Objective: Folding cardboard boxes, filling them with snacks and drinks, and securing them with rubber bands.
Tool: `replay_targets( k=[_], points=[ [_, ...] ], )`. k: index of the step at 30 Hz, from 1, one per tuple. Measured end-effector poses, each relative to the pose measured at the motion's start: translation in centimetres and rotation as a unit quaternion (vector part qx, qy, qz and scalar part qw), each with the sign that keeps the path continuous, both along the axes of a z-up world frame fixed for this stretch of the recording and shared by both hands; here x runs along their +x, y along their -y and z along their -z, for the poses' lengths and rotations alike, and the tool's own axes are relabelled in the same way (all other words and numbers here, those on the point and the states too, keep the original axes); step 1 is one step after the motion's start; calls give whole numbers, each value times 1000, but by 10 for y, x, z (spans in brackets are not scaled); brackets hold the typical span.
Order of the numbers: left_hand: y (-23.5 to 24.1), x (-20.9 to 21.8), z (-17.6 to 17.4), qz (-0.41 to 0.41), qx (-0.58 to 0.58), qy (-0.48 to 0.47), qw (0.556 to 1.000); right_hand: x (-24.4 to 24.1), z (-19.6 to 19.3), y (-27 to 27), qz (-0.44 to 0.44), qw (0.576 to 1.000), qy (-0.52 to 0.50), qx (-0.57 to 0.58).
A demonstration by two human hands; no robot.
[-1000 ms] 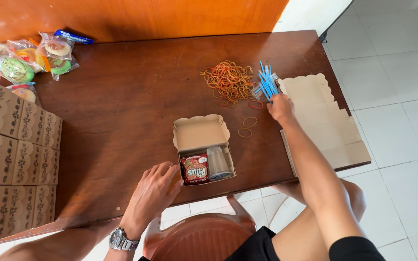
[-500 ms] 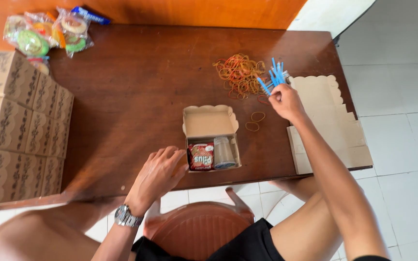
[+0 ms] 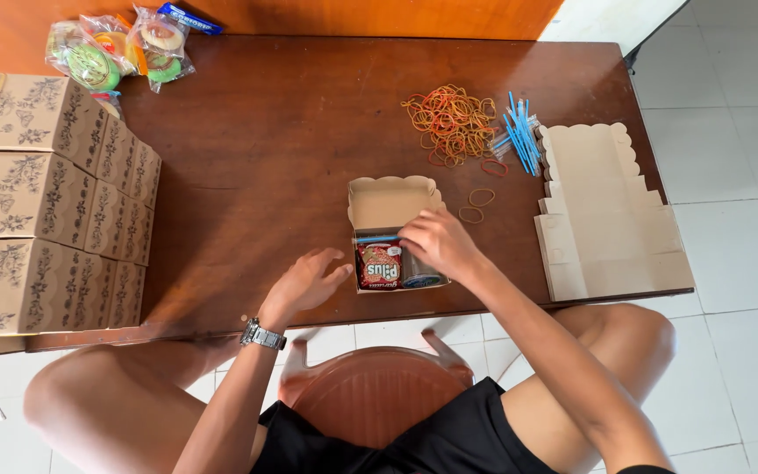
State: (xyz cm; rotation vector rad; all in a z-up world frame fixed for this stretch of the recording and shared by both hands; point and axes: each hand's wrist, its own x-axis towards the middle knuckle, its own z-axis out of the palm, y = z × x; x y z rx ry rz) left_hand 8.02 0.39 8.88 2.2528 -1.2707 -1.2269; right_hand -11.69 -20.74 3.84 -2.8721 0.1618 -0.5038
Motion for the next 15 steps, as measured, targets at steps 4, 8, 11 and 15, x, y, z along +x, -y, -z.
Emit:
replay_targets(
  k=[4, 8, 11, 15],
  points=[
    [4, 2, 16, -58, -64, -54, 995, -11, -11, 20, 39, 999, 29, -7],
    [15, -1, 51, -121, -208, 39, 970, -20, -22, 30, 83, 992, 56, 72],
    [19, -16, 48, -46, -307, 208, 928, -21, -23, 32, 92, 991, 44, 87],
    [17, -41, 43, 42, -282, 310, 907, -27, -26, 37, 124, 985, 39, 110]
  ],
)
